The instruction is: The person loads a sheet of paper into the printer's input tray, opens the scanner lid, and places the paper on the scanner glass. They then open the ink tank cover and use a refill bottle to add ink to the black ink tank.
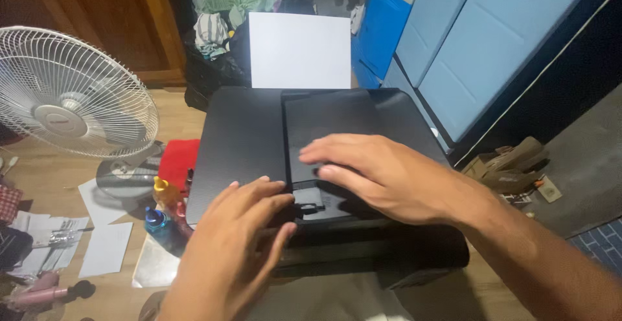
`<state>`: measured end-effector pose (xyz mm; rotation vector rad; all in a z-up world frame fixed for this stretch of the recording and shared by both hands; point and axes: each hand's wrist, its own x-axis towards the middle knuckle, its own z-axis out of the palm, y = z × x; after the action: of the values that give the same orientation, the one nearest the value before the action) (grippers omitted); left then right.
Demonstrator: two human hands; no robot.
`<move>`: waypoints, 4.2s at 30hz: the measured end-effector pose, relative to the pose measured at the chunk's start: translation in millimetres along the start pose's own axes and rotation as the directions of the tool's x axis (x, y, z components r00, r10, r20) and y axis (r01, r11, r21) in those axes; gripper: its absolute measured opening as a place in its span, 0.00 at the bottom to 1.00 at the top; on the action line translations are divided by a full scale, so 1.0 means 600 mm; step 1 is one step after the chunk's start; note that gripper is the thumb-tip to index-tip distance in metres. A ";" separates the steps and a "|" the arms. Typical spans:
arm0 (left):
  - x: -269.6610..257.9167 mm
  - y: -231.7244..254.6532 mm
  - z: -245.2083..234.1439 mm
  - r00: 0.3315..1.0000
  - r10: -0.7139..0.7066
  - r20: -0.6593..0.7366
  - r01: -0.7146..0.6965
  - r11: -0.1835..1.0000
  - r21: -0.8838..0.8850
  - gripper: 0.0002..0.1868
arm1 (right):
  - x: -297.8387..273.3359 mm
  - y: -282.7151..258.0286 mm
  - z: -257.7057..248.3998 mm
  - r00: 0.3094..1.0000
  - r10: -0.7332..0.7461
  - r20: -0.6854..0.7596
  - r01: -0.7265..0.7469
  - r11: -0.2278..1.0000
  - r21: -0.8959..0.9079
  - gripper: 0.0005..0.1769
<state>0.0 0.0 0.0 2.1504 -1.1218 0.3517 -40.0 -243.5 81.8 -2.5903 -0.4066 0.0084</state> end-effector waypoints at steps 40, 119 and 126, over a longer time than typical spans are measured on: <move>-0.047 -0.025 0.110 0.990 0.070 -0.124 -0.027 0.948 0.318 0.35 | -0.134 0.059 0.098 0.913 -0.020 -0.407 -0.021 0.995 -0.095 0.19; 0.427 -0.153 0.006 0.891 -0.081 -0.446 -0.320 0.586 -0.745 0.11 | 0.154 0.186 -0.195 0.707 0.218 -0.673 0.232 0.827 0.511 0.13; 0.388 -0.100 -0.002 0.856 -0.131 -0.500 -0.328 0.610 -0.722 0.11 | 0.125 0.152 -0.191 0.669 0.165 -0.725 0.342 0.797 0.498 0.13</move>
<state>186.5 -119.5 94.0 1.0896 -0.8438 0.3555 67.0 -353.2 141.4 -1.7093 -0.1710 -0.8146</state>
